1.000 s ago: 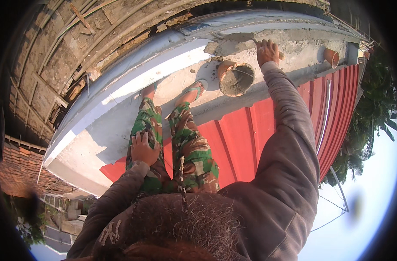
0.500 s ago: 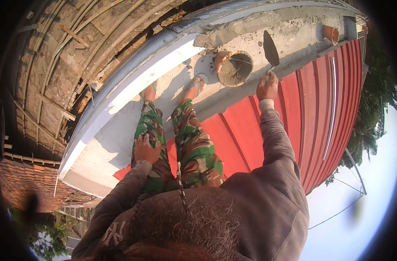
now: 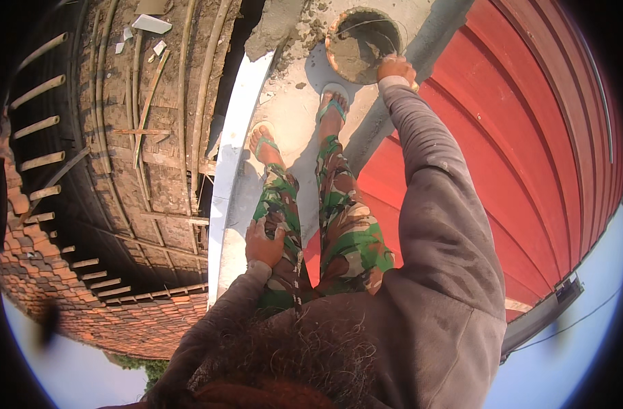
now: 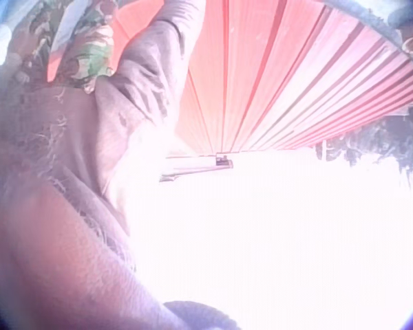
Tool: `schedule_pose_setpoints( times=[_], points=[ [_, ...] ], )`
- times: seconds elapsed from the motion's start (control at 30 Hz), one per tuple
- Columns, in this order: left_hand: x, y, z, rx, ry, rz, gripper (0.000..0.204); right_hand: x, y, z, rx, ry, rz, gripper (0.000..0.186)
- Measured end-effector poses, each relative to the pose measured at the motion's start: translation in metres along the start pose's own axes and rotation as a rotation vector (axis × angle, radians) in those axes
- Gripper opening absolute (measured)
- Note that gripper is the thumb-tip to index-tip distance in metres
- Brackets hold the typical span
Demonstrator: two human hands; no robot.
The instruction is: The person applies cement along the edge of a roof using a trowel and smooths it over a white trim piece.
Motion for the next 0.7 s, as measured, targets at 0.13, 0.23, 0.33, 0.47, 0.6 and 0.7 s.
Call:
schedule_pose_setpoints(
  times=[0.13,0.23,0.33,0.47,0.6,0.7],
  points=[
    [0.004,-0.003,-0.002,0.061,-0.008,0.129,0.071,0.018,0.039,0.013,-0.050,0.146,0.044,0.035],
    [-0.004,-0.004,-0.012,0.022,0.078,0.212,0.082,0.034,0.047,-0.001,-0.175,0.272,0.212,0.040],
    [-0.033,-0.018,-0.043,-0.041,0.175,0.352,0.093,0.048,0.029,0.001,-0.111,0.298,0.559,0.048],
    [-0.042,-0.027,-0.060,0.147,0.112,0.429,0.101,0.084,0.014,-0.020,-0.065,0.270,0.903,0.072],
    [-0.041,-0.043,-0.039,0.117,0.062,0.556,0.101,0.120,0.017,-0.061,0.070,0.153,1.029,0.073],
    [-0.046,-0.043,-0.035,0.164,0.044,0.605,0.096,0.131,0.023,-0.065,0.152,0.200,1.138,0.073]
  ],
)
Point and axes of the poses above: each hand's wrist, its own z-axis towards the middle knuckle, its own x-axis out of the palm, y = z × x, the point moved 2 cm from there along z, towards the middle knuckle, and after that the axes turned 2 degrees about y, right-handed, at the moved point
